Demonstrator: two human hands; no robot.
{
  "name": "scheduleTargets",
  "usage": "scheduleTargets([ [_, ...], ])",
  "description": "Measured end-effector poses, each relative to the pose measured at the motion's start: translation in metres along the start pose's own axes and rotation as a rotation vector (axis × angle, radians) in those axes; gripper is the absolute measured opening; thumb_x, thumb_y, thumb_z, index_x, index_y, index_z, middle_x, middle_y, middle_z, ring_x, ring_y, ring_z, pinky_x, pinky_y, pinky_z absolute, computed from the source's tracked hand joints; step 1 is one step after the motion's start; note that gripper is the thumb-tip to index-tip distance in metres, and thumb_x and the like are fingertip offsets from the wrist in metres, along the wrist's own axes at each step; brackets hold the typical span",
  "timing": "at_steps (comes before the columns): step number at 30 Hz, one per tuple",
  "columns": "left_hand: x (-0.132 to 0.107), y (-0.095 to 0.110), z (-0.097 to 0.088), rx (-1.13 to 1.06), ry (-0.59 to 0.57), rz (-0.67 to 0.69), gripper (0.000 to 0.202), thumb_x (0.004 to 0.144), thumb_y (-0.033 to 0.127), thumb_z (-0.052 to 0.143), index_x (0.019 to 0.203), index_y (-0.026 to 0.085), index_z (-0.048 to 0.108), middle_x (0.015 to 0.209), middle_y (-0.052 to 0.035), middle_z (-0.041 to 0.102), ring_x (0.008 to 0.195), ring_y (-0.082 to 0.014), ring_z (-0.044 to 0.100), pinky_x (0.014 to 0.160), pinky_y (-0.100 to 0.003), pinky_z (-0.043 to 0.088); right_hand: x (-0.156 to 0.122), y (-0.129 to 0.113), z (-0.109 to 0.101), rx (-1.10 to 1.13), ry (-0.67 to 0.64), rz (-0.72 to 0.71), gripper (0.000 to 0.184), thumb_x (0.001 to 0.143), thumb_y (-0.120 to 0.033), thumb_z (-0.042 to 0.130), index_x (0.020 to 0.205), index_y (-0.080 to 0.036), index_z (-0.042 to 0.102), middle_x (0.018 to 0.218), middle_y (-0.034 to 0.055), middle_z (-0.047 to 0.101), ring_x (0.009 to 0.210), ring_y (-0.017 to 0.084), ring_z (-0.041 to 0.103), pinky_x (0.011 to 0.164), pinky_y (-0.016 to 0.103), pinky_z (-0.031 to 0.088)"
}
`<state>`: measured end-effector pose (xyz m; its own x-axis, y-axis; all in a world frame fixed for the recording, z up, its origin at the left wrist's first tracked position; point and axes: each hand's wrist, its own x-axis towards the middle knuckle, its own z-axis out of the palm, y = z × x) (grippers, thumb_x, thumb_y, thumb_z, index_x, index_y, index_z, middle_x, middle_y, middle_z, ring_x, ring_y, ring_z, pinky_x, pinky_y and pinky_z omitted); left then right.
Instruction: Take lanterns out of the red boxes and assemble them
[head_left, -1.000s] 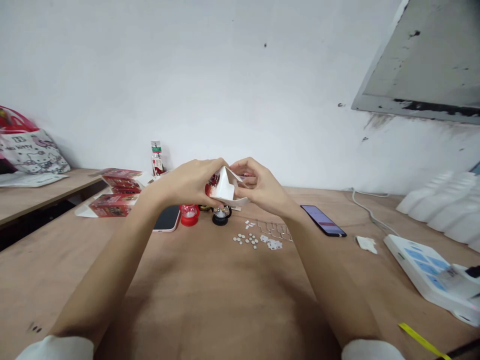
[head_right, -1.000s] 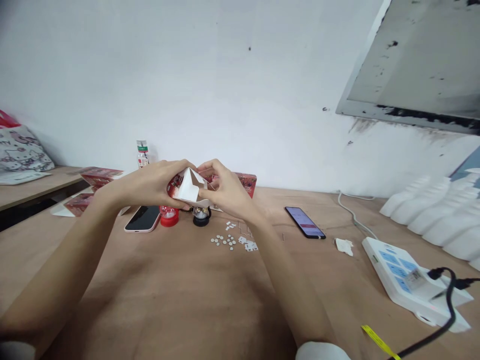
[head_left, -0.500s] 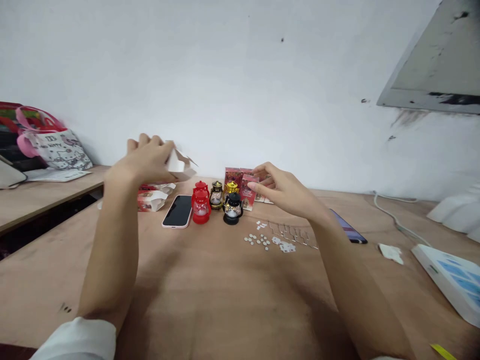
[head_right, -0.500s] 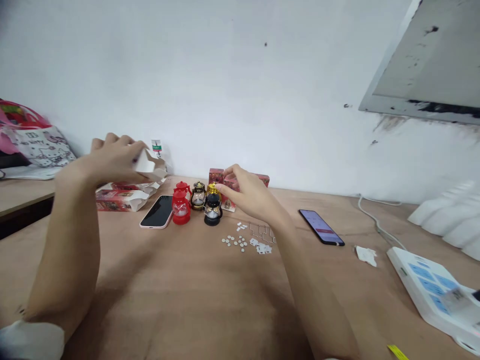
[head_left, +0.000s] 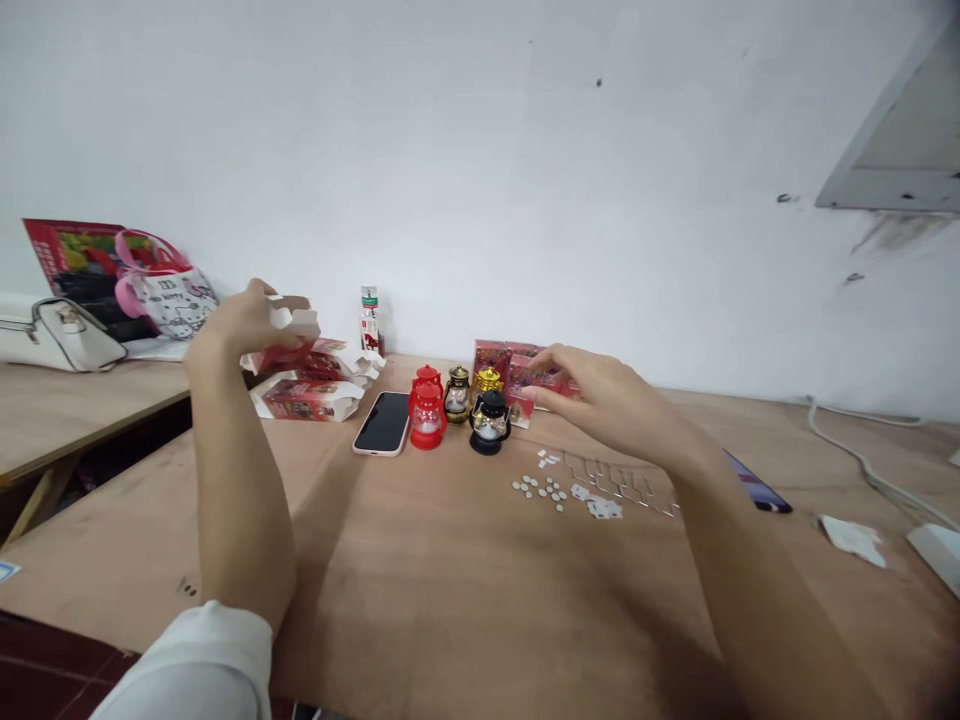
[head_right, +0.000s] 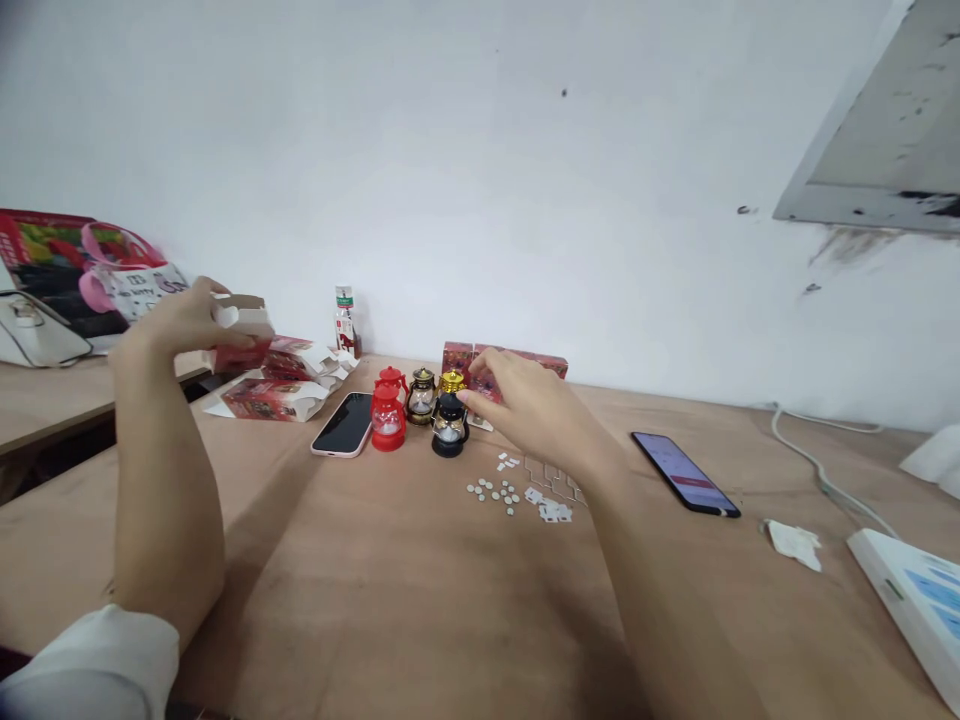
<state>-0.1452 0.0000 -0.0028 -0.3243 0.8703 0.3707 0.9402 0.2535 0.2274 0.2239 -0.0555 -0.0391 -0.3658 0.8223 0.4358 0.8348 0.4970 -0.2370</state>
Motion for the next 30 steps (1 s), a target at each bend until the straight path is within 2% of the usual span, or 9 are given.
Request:
scheduleTargets([
  [3,0.003,0.001,0.010,0.047,0.123,-0.089,0.079,0.068,0.035,0.066,0.133,0.017,0.025,0.117,-0.0182,0.054,0.111,-0.0362,0.049,0.081,-0.042,0.046,-0.002,-0.002,-0.002,-0.004,-0.010,-0.003,0.028,0.085,-0.044,0.046,0.100,-0.023,0.057,0.102,0.0058,0.066,0.088,0.023,0.060,0.071,0.036,0.044],
  [5,0.005,0.002,0.016,0.048,0.174,-0.150,0.075,0.070,0.036,0.064,0.133,0.019,0.028,0.122,-0.0205,0.050,0.117,-0.0405,0.043,0.082,-0.047,0.045,-0.002,-0.003,-0.003,0.005,-0.021,-0.006,0.028,0.085,-0.044,0.045,0.100,-0.023,0.056,0.102,0.0058,0.065,0.089,0.023,0.060,0.072,0.036,0.044],
  [11,0.009,0.003,0.028,-0.009,0.202,-0.167,0.072,0.065,0.029,0.067,0.129,0.012,0.036,0.126,-0.0210,0.044,0.122,-0.0383,0.036,0.089,-0.043,0.042,-0.003,-0.004,-0.003,-0.001,-0.110,-0.127,0.033,0.086,-0.048,0.044,0.104,-0.023,0.056,0.106,0.0065,0.062,0.091,0.022,0.058,0.073,0.034,0.044],
  [14,0.015,0.000,0.035,0.025,0.130,-0.187,0.067,0.065,0.024,0.065,0.125,0.007,0.039,0.131,-0.0239,0.038,0.121,-0.0374,0.038,0.089,-0.041,0.043,-0.003,-0.004,-0.003,0.006,-0.143,-0.152,0.035,0.087,-0.049,0.042,0.105,-0.022,0.056,0.106,0.0066,0.062,0.091,0.022,0.058,0.073,0.033,0.044],
  [18,0.024,-0.006,0.044,0.045,-0.074,-0.116,0.047,0.062,0.013,0.062,0.109,0.012,0.054,0.116,-0.0142,0.055,0.103,-0.0279,0.055,0.082,-0.033,0.046,-0.003,-0.002,-0.002,0.016,-0.110,-0.187,0.035,0.088,-0.049,0.042,0.105,-0.022,0.057,0.107,0.0068,0.062,0.093,0.022,0.058,0.074,0.033,0.044],
  [20,0.027,-0.010,0.048,0.049,-0.135,-0.110,0.053,0.060,0.012,0.064,0.111,0.015,0.053,0.117,-0.0127,0.055,0.098,-0.0256,0.058,0.077,-0.030,0.047,-0.003,0.000,-0.001,0.010,-0.094,-0.196,0.034,0.088,-0.048,0.042,0.105,-0.023,0.057,0.108,0.0066,0.063,0.093,0.022,0.058,0.074,0.033,0.044],
  [23,0.030,-0.016,0.052,0.063,-0.198,-0.138,0.072,0.062,0.021,0.068,0.127,0.012,0.039,0.127,-0.0184,0.048,0.103,-0.0274,0.056,0.071,-0.029,0.048,-0.003,0.001,0.000,0.002,-0.095,-0.188,0.034,0.088,-0.048,0.042,0.104,-0.022,0.057,0.106,0.0061,0.063,0.092,0.022,0.059,0.074,0.033,0.044],
  [25,0.032,-0.020,0.053,0.065,-0.262,-0.147,0.073,0.062,0.025,0.069,0.127,0.011,0.039,0.119,-0.0158,0.056,0.100,-0.0265,0.058,0.068,-0.028,0.048,-0.002,0.002,0.000,0.008,-0.101,-0.178,0.034,0.088,-0.048,0.042,0.104,-0.022,0.057,0.106,0.0061,0.063,0.092,0.022,0.059,0.073,0.033,0.044],
  [30,0.042,-0.032,0.060,0.060,-0.351,-0.145,0.044,0.057,0.024,0.071,0.098,0.014,0.058,0.085,-0.0032,0.067,0.083,-0.0218,0.062,0.062,-0.024,0.047,-0.003,0.000,-0.002,0.008,-0.114,-0.172,0.033,0.087,-0.047,0.043,0.104,-0.022,0.057,0.105,0.0055,0.063,0.090,0.021,0.058,0.073,0.033,0.044],
])
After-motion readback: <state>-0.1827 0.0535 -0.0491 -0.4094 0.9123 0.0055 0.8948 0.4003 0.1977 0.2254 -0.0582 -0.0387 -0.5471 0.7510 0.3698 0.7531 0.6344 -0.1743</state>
